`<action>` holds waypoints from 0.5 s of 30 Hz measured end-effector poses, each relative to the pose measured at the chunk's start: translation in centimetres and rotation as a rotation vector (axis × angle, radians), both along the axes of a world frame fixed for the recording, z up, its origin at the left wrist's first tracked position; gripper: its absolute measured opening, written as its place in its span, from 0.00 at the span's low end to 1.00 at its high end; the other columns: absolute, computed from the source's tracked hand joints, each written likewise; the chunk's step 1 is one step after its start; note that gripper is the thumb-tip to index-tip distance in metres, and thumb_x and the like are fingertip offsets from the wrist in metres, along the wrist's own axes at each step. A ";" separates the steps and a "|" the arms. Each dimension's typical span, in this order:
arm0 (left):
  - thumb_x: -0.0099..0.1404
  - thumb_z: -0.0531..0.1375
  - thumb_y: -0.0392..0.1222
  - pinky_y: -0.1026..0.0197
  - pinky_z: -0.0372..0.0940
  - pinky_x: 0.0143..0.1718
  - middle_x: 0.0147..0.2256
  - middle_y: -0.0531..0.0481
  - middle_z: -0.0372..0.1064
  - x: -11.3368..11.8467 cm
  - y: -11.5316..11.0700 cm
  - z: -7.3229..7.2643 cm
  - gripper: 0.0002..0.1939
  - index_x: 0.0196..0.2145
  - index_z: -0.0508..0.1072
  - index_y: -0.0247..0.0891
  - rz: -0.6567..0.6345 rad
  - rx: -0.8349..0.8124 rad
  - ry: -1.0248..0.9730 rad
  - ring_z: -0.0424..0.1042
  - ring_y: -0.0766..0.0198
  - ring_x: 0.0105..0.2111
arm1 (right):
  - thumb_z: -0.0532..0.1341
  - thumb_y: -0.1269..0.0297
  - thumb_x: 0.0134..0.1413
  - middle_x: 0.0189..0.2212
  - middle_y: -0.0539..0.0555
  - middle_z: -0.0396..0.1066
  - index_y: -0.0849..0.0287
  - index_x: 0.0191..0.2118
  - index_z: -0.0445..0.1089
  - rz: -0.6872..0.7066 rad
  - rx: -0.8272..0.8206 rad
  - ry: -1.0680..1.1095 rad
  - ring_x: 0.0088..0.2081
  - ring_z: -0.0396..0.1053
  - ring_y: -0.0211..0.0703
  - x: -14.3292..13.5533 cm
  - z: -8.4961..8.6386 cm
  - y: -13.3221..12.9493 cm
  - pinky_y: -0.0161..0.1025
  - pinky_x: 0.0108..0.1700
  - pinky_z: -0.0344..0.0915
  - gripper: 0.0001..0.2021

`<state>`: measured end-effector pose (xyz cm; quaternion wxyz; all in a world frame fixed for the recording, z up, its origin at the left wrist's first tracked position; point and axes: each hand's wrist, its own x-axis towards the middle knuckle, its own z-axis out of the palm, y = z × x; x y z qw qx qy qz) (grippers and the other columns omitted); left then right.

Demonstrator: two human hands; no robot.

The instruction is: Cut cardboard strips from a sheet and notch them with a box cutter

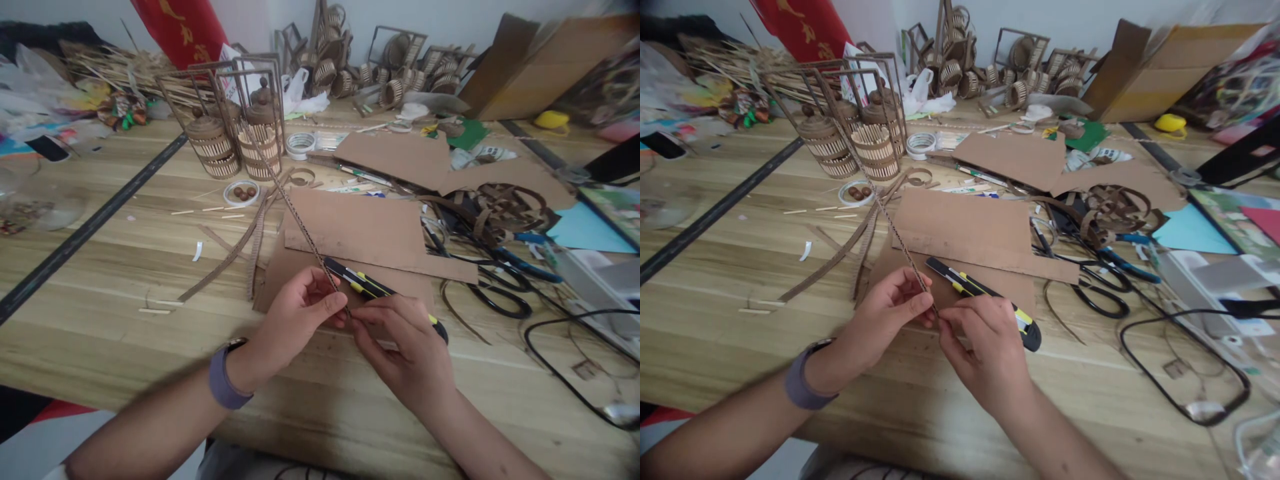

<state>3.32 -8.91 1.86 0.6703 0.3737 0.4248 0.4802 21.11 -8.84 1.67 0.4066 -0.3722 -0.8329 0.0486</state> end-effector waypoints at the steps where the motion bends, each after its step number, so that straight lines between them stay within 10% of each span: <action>1: 0.60 0.70 0.48 0.66 0.70 0.32 0.30 0.56 0.70 0.0 0.0 0.0 0.17 0.38 0.68 0.36 -0.003 -0.003 -0.001 0.73 0.70 0.28 | 0.62 0.73 0.58 0.29 0.50 0.76 0.55 0.35 0.71 -0.001 0.001 -0.004 0.32 0.74 0.39 0.0 0.0 0.0 0.39 0.36 0.63 0.05; 15: 0.58 0.71 0.50 0.66 0.69 0.28 0.28 0.55 0.70 0.2 0.2 -0.1 0.20 0.38 0.69 0.35 -0.026 -0.015 -0.010 0.72 0.70 0.25 | 0.61 0.72 0.60 0.28 0.48 0.76 0.54 0.33 0.70 0.016 0.010 -0.022 0.30 0.73 0.39 -0.1 0.2 0.1 0.41 0.35 0.61 0.06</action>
